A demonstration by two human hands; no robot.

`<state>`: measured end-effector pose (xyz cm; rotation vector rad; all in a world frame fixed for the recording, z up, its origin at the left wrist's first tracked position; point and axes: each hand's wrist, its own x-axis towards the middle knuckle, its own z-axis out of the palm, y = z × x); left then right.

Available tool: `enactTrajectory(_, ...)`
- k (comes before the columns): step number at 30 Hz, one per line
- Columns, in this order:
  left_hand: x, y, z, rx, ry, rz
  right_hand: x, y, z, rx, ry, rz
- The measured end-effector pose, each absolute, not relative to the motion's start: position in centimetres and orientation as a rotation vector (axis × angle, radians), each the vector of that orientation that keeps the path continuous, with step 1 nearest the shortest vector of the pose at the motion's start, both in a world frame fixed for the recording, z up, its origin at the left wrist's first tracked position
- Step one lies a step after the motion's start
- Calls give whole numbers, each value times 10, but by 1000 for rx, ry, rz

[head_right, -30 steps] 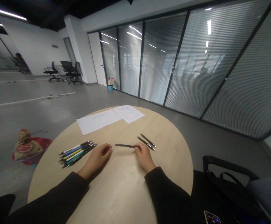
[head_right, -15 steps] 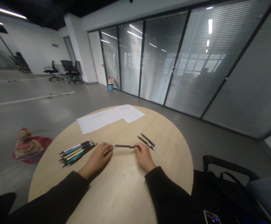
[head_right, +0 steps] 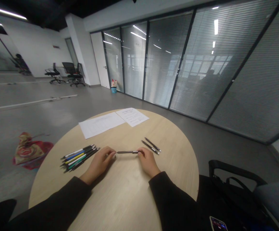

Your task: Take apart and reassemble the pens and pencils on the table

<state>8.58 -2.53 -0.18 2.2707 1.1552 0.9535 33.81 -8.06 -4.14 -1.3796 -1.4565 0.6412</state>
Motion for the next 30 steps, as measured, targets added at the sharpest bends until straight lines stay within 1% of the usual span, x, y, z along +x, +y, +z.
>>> enactTrajectory(5,83,-21,-3,2216,1252,1024,339,-80,-41,-1384,-1413,622)
enactTrajectory(12,63,-3,-1,2056,1485,1221,343,-80,-42,-1457,-1306,520)
enactTrajectory(16,52,7,-1,1949,1554,1303,342,-81,-42,-1484,-1342,440)
enactTrajectory(21,56,4,-3,2000,1513,1276,338,-83,-40,-1493,-1460,374)
enactTrajectory(30,70,-12,-2,2133,1367,1111,334,-85,-41,-1531,-1621,341)
